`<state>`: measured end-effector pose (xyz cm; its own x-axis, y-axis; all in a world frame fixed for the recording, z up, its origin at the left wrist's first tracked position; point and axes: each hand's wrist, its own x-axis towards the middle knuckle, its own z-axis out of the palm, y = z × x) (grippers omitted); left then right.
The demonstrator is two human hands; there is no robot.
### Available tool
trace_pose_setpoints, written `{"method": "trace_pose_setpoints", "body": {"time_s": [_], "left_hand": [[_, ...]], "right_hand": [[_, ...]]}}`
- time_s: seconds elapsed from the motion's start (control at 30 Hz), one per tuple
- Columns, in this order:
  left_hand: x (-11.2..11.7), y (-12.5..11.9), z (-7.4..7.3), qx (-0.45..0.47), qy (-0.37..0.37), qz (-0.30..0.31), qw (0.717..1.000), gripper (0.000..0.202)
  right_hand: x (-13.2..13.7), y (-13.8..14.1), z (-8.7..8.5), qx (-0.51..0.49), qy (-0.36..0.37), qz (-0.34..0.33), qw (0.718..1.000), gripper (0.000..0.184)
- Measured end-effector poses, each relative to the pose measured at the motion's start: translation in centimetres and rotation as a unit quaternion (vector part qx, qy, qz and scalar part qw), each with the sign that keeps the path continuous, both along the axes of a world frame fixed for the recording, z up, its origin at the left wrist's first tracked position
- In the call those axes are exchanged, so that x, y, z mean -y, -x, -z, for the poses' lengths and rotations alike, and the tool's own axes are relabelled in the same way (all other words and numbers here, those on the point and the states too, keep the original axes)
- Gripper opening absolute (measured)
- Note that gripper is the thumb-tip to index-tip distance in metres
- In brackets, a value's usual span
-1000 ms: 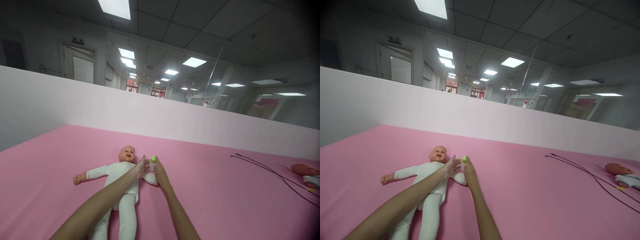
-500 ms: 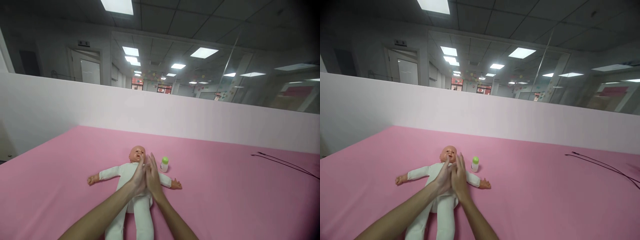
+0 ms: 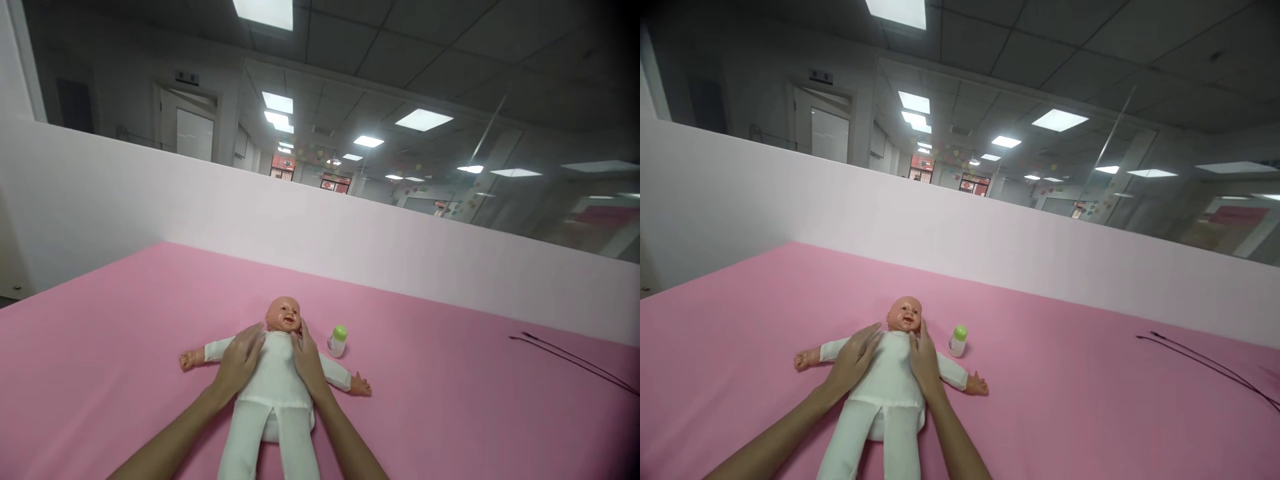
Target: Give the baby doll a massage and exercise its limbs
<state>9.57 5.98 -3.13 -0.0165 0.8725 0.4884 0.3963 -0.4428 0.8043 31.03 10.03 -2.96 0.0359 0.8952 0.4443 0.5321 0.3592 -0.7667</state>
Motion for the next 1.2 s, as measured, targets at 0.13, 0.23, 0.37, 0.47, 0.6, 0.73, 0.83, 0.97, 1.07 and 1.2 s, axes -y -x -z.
{"method": "trace_pose_setpoints", "body": {"time_s": [0.13, 0.23, 0.37, 0.47, 0.6, 0.73, 0.83, 0.97, 1.07, 1.2], "left_hand": [[-1.8, 1.2, 2.6, -0.115, -0.042, -0.030, 0.992, 0.031], [-2.1, 1.1, 2.7, -0.144, -0.045, -0.042, 0.988, 0.031], [-1.9, 1.0, 2.6, -0.153, -0.051, -0.041, 0.986, 0.032], [-1.8, 1.1, 2.5, -0.155, -0.055, -0.047, 0.985, 0.030], [-1.7, 1.2, 2.3, -0.163, -0.056, -0.051, 0.984, 0.031], [-1.6, 1.1, 2.2, -0.161, -0.055, -0.057, 0.984, 0.032], [-1.6, 1.1, 2.5, -0.157, -0.059, -0.059, 0.984, 0.031], [-1.8, 1.1, 2.8, -0.151, -0.069, -0.057, 0.984, 0.028], [-1.8, 1.1, 2.8, -0.154, -0.065, -0.057, 0.984, 0.027], [-1.8, 1.0, 2.7, -0.167, -0.064, -0.059, 0.982, 0.028]], "right_hand": [[0.0, -0.2, 0.3, 0.021, -0.016, 0.007, 1.000, 0.043], [-0.2, -0.3, -0.2, 0.052, -0.051, 0.016, 0.997, 0.045], [-0.6, -0.3, -0.3, 0.100, -0.080, -0.008, 0.992, 0.048], [-0.4, -0.1, -0.3, 0.097, -0.078, 0.003, 0.992, 0.045], [0.0, 0.1, -0.3, 0.052, -0.070, 0.019, 0.996, 0.041], [0.4, 0.2, -0.1, 0.028, -0.064, 0.026, 0.997, 0.038], [0.4, 0.2, 0.1, 0.017, -0.061, 0.029, 0.998, 0.040], [0.0, -0.1, 0.8, -0.005, -0.064, 0.033, 0.997, 0.041], [-0.3, -0.2, 1.3, -0.016, -0.062, 0.033, 0.997, 0.042], [-0.4, -0.3, 1.6, -0.038, -0.059, 0.029, 0.997, 0.046]]}}
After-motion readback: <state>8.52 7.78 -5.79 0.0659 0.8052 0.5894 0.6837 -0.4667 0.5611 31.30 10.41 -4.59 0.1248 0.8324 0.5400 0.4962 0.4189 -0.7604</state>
